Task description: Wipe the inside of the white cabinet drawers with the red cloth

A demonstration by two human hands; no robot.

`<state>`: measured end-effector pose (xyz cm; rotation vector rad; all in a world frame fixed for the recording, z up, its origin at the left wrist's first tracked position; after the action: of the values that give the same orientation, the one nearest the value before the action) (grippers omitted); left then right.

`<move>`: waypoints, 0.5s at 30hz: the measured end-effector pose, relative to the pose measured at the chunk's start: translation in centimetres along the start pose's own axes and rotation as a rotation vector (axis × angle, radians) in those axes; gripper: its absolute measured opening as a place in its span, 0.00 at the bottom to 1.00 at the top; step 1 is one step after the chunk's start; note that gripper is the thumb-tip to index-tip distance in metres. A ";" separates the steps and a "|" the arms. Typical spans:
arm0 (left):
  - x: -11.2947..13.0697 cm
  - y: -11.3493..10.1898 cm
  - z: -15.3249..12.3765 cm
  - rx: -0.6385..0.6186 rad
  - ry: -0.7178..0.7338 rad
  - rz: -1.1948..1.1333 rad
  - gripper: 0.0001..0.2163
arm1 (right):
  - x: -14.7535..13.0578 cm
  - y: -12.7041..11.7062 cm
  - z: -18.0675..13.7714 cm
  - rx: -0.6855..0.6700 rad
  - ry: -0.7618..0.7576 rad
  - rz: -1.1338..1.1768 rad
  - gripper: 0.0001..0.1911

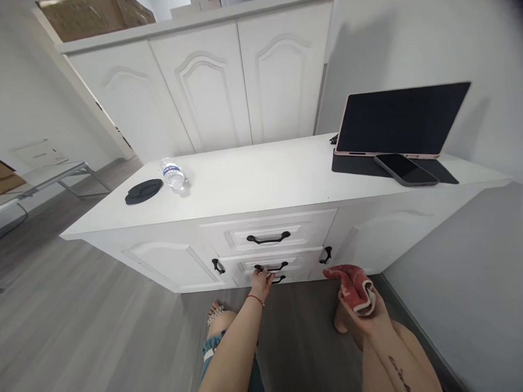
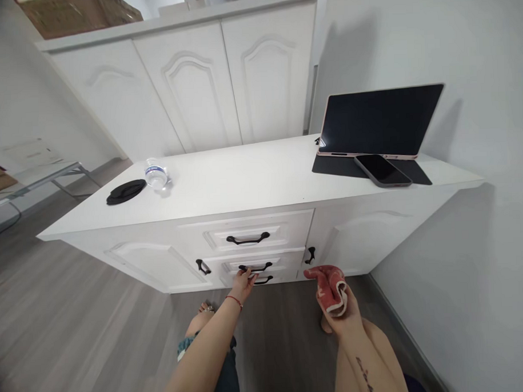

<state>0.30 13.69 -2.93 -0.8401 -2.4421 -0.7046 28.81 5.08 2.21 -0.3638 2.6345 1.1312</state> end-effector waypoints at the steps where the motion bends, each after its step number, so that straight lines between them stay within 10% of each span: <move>1: 0.1 0.2 0.1 -0.002 0.007 -0.006 0.13 | 0.1 0.2 -0.1 0.009 0.010 0.013 0.12; 15: -0.3 0.4 -0.6 -0.058 0.006 0.019 0.10 | 0.2 0.3 0.1 -0.048 -0.026 0.010 0.09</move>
<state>0.96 13.51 -2.56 -0.8813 -2.4159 -0.7727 28.56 5.27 2.28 -0.3441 2.5935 1.1963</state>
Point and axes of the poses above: each hand's wrist, its own z-axis towards the middle knuckle, its own y-axis out of the palm, x = y × z, the point moved 3 cm from there along z, towards the middle knuckle, and after that the axes turned 2 degrees about -y, right-handed, at the moved point
